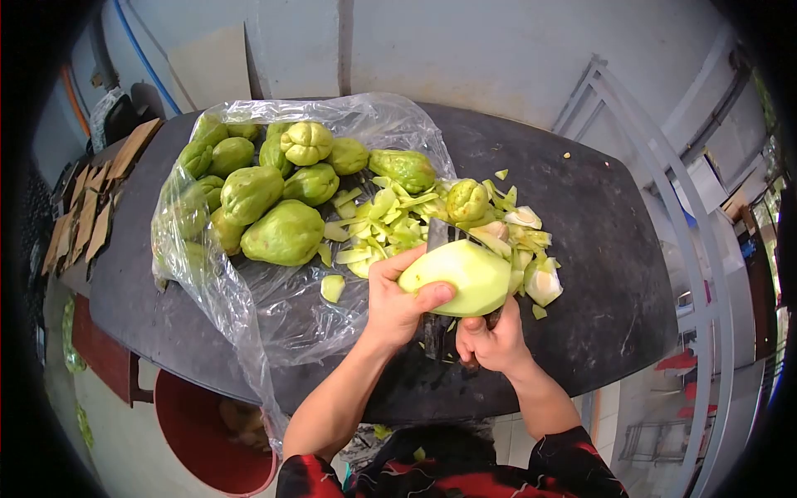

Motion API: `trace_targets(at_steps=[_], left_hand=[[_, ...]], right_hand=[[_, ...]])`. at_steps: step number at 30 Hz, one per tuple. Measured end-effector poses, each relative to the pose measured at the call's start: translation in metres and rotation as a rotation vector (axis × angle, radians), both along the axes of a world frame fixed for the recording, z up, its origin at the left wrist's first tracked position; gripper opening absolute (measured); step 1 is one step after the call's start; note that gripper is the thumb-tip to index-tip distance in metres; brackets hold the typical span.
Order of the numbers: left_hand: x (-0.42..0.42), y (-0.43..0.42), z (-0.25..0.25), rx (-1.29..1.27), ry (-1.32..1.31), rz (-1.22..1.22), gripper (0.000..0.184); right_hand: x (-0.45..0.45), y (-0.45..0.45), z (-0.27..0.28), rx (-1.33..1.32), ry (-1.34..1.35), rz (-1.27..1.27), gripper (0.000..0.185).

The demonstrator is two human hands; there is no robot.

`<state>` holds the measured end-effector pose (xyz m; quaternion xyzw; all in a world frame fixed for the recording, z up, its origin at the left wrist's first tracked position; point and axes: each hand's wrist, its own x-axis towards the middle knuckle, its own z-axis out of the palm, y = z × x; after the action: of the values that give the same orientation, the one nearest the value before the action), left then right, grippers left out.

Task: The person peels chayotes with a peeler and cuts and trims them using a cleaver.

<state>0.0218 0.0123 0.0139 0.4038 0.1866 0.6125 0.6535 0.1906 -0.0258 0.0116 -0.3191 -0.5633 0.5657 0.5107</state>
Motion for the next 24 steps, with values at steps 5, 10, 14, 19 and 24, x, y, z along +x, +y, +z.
trace_targets(at_steps=[5, 10, 14, 19, 24], left_hand=[[-0.005, 0.001, 0.002, -0.04, 0.097, -0.056, 0.039], [0.006, -0.003, 0.003, -0.068, -0.023, 0.017, 0.037], [0.002, -0.001, -0.002, -0.112, 0.056, -0.022, 0.039], [-0.013, 0.003, 0.007, -0.05, 0.203, -0.127, 0.051], [-0.012, -0.001, 0.012, -0.06, 0.132, -0.141, 0.056]], right_hand=[[0.016, 0.007, 0.013, -0.057, -0.116, 0.118, 0.059], [-0.001, 0.002, -0.005, 0.004, 0.014, -0.009, 0.054], [0.011, 0.008, 0.011, -0.051, -0.107, 0.085, 0.052], [0.024, 0.008, 0.013, -0.087, -0.115, 0.155, 0.054], [0.02, 0.01, 0.01, -0.185, -0.06, 0.315, 0.056]])
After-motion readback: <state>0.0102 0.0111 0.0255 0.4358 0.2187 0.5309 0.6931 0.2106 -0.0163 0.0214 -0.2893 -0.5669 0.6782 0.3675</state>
